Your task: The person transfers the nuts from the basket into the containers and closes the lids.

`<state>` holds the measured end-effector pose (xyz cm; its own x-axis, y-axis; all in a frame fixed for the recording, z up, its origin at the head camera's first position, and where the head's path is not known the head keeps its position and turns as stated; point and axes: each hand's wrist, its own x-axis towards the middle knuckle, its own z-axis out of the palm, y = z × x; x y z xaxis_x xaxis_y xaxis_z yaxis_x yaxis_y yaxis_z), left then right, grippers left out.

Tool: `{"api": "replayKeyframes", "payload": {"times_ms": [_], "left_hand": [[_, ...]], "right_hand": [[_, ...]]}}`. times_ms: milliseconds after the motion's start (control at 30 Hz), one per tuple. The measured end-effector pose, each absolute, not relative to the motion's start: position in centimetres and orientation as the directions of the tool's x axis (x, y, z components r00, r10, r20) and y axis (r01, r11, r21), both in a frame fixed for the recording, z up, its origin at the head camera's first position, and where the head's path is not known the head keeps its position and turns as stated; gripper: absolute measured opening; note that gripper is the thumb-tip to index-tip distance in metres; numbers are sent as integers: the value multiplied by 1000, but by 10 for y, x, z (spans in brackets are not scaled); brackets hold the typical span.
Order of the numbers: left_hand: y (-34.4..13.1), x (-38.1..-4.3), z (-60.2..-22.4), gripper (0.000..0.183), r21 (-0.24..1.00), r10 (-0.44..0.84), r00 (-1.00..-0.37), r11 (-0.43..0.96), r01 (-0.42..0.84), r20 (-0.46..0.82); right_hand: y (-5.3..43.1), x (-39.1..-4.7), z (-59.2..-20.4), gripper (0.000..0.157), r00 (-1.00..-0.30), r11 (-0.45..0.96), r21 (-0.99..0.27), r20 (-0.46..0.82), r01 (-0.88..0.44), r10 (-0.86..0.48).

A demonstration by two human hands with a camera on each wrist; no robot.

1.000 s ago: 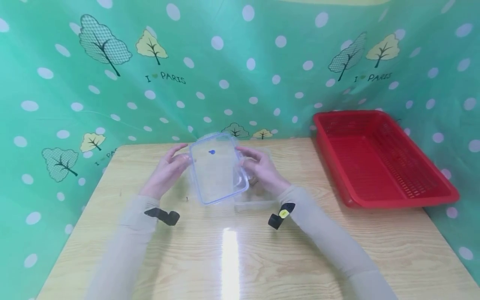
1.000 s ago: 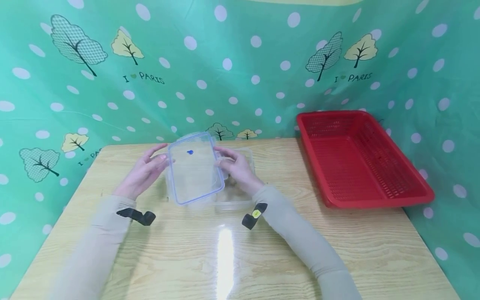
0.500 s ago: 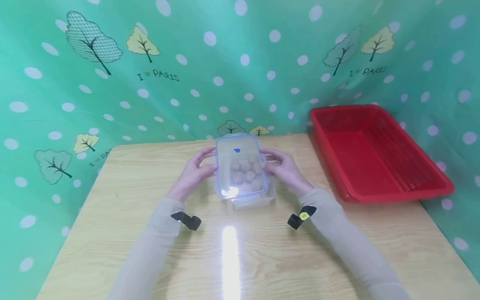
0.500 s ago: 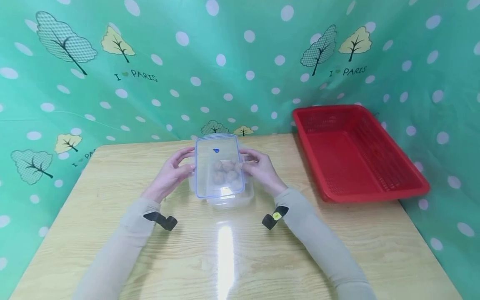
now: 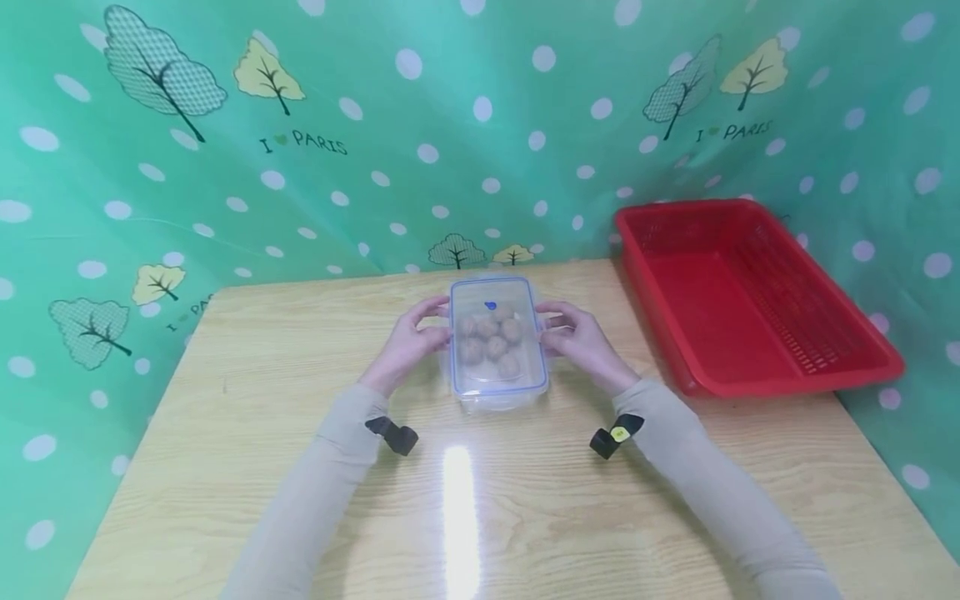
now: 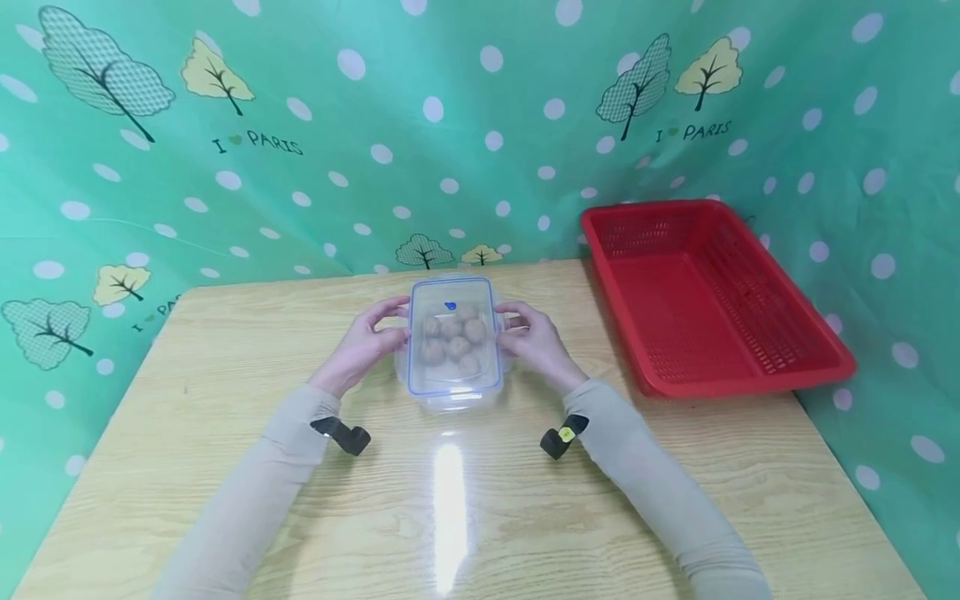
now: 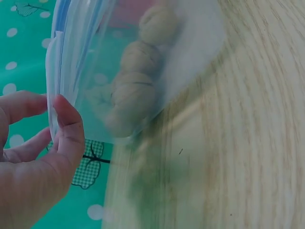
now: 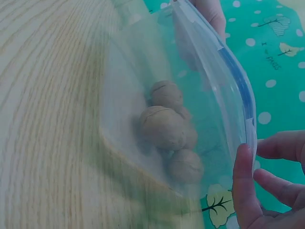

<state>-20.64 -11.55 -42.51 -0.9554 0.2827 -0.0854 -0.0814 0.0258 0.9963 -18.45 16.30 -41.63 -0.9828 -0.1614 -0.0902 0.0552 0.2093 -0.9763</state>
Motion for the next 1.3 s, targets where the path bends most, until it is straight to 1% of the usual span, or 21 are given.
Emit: {"api": "replayKeyframes", "payload": {"times_ms": [100,300,467,600,700,767,867,1033,1133,1300], "left_hand": [[-116,-205,-426,62,995,272,-957,48,-90,-100],[-116,-205,-430,60,992,254,-960,80,-99,-116],[-118,-203,-429,69,990,298,-945,82,-118,-137],[-121,-202,-429,77,985,352,-920,86,-153,-173],[-122,-201,-429,80,983,357,-916,92,-158,-181],[-121,-200,-430,80,983,348,-920,93,-160,-183],[-118,-199,-431,79,986,323,-931,84,-148,-167],[-114,-200,-431,77,989,300,-943,50,-138,-147],[-112,-199,-431,77,989,300,-943,37,-142,-146],[-110,-197,-431,76,990,296,-946,5,-141,-136]], "right_hand": [[163,-185,-417,50,-980,252,-966,-100,55,-170],[166,-184,-418,47,-980,387,-922,-79,3,-181],[167,-183,-414,45,-983,470,-881,-39,-52,-180],[164,-182,-404,40,-980,573,-807,33,-141,-194],[160,-183,-397,36,-975,630,-755,52,-181,-217],[157,-184,-392,36,-974,662,-727,42,-183,-223],[154,-186,-388,35,-972,688,-702,24,-182,-233],[152,-194,-384,35,-968,696,-695,-2,-179,-251],[153,-199,-384,34,-968,691,-705,-28,-157,-249],[153,-202,-384,39,-973,665,-740,-64,-103,-223]]}}
